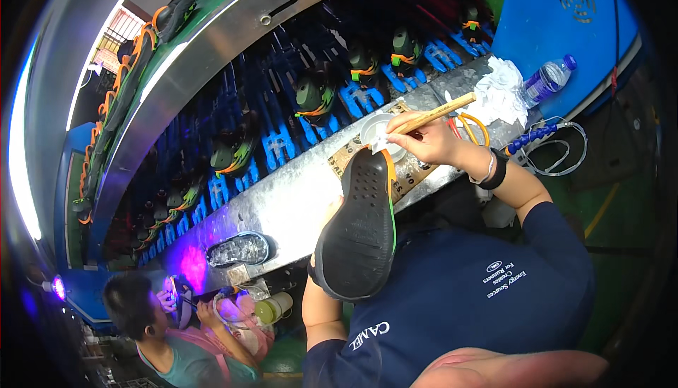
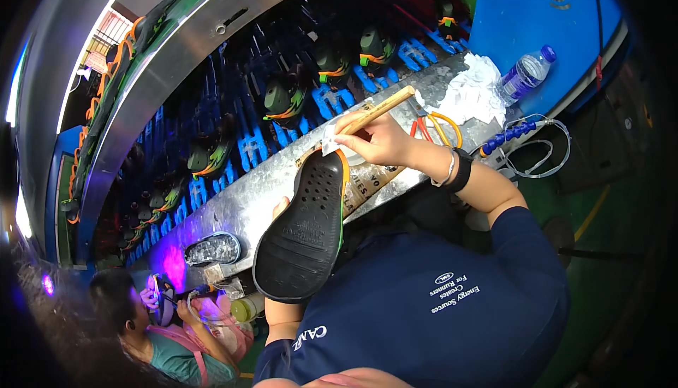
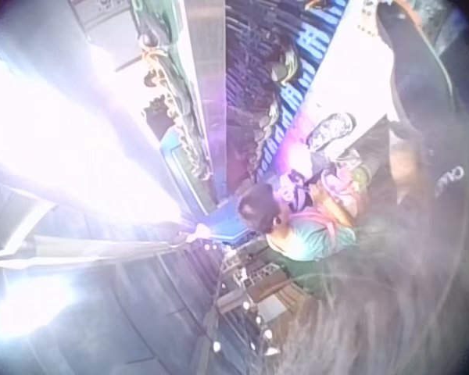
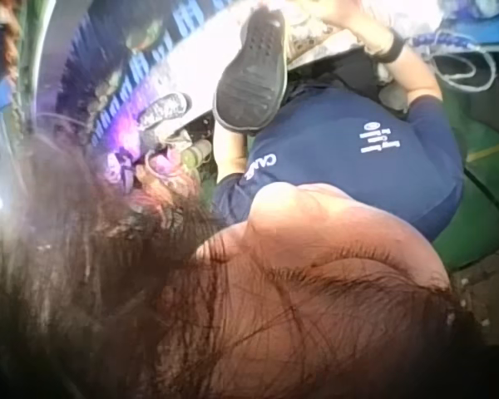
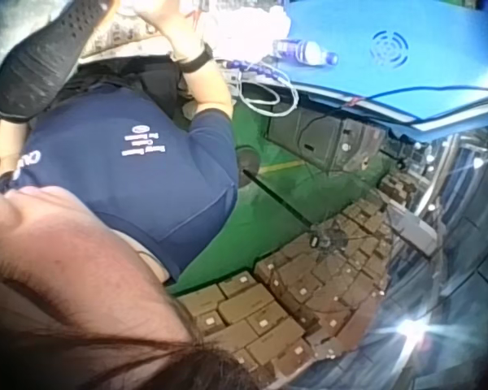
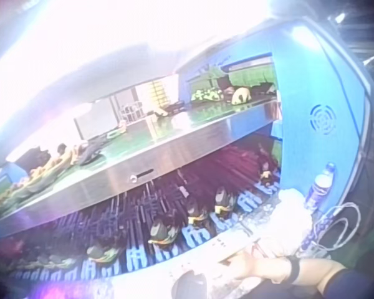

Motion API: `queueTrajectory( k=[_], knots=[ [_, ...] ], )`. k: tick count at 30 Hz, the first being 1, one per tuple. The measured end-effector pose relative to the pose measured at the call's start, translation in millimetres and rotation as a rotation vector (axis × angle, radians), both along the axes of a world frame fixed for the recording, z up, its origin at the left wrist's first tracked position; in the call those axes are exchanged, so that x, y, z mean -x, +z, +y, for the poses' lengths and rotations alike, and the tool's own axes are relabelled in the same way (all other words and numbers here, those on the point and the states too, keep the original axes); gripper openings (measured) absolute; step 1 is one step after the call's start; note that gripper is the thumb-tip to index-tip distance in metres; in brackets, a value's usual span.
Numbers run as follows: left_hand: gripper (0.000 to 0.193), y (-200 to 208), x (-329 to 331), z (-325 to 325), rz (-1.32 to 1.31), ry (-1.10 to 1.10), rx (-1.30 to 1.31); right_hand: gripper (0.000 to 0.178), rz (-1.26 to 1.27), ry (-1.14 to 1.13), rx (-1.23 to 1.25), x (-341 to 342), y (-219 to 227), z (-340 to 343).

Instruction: Apply glue to the edges of shoe soles using a brush and place them on a conveyor belt.

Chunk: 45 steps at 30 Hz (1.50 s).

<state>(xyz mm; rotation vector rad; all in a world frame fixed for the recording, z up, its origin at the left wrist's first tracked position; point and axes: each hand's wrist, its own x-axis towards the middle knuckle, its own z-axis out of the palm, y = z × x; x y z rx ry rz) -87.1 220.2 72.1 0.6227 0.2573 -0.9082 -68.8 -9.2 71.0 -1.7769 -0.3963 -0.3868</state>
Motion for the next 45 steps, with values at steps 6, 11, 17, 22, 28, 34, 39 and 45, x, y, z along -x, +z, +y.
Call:
queueTrajectory(
  k=[6,11,17,22,28,34,39,45],
  knots=[
    [0.044,5,0,-1,-0.061,-0.024,-0.025,0.009,-0.155,0.061,-0.035,-8,0,6],
    [0.042,9,-2,-2,-0.124,-0.032,-0.047,0.005,-0.136,-0.027,-0.006,-6,-2,-1],
    [0.040,14,-1,-1,-0.223,-0.041,-0.079,0.007,-0.003,-0.069,0.037,5,-4,-4],
    [0.041,12,-13,0,-0.362,-0.154,-0.109,0.010,0.115,0.005,-0.035,18,2,2],
    [0.049,23,-10,-4,-0.397,-0.170,-0.135,0.009,0.149,-0.083,-0.219,8,-1,2],
    [0.054,27,-16,-5,-0.513,-0.190,-0.149,0.007,0.110,-0.089,-0.164,16,-3,2],
    [0.050,26,-15,-5,-0.605,-0.162,-0.212,0.007,0.130,-0.027,-0.254,27,4,9],
    [0.060,29,-20,-10,-0.639,-0.192,-0.214,0.004,-0.022,-0.149,-0.206,7,2,10]
  ],
)
